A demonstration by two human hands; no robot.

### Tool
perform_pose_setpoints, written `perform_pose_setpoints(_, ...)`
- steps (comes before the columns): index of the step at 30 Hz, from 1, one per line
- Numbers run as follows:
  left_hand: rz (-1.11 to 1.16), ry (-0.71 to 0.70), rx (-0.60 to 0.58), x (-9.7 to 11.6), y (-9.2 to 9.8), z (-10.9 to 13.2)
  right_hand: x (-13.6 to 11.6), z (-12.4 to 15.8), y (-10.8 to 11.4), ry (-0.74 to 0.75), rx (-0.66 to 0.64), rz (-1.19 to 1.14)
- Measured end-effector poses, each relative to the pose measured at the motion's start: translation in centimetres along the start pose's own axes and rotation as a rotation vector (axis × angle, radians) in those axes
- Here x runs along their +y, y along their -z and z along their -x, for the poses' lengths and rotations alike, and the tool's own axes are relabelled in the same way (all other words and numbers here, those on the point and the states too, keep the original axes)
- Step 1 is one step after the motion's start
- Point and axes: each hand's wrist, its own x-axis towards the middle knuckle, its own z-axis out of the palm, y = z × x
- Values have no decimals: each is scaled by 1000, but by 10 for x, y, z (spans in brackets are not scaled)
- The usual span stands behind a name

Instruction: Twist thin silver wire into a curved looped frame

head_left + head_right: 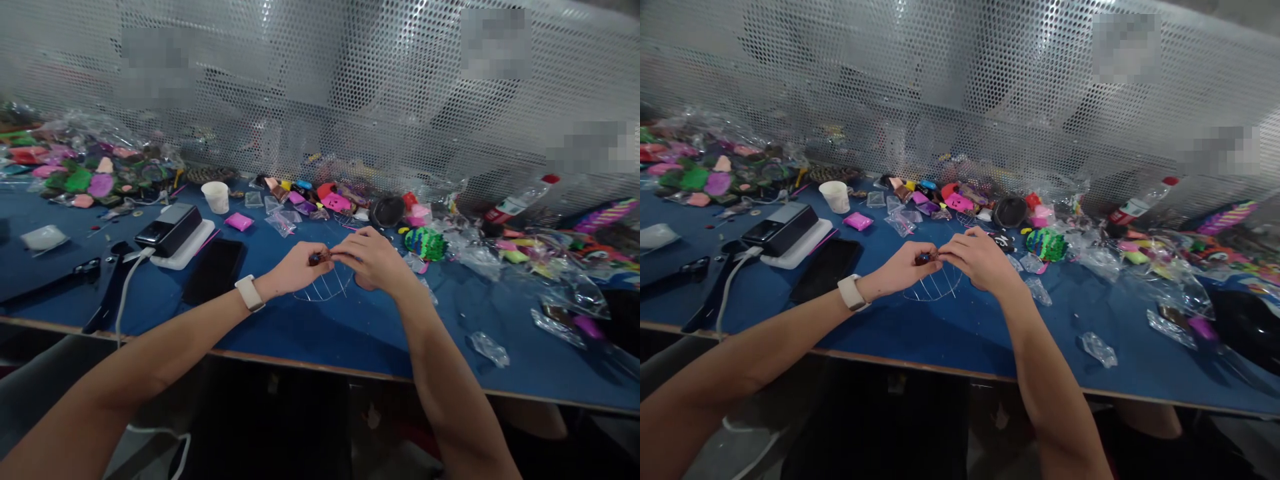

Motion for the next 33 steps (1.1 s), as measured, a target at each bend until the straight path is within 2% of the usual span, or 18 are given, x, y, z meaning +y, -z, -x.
perform_pose_setpoints(9, -174, -67, 47, -3, -5, 0, -19, -8, 1, -83, 28, 37)
perform_pose_setpoints(15, -207, -94, 95, 2, -7, 1, -32, -14, -4, -238, 163, 2)
perform_pose_setpoints(19, -186, -88, 70, 5, -5, 2, -30, -16, -5, -325, 162, -154)
perform_pose_setpoints(22, -116, -55, 48, 5, -3, 2, -25, -15, -3, -327, 145, -227)
perform_pose_setpoints(27, -92, -31, 34, 3, -3, 1, -22, -13, 0, -312, 109, -233)
perform_pose_setpoints(33, -125, -54, 80, 1, -2, 1, -23, -13, -6, -358, 165, -190)
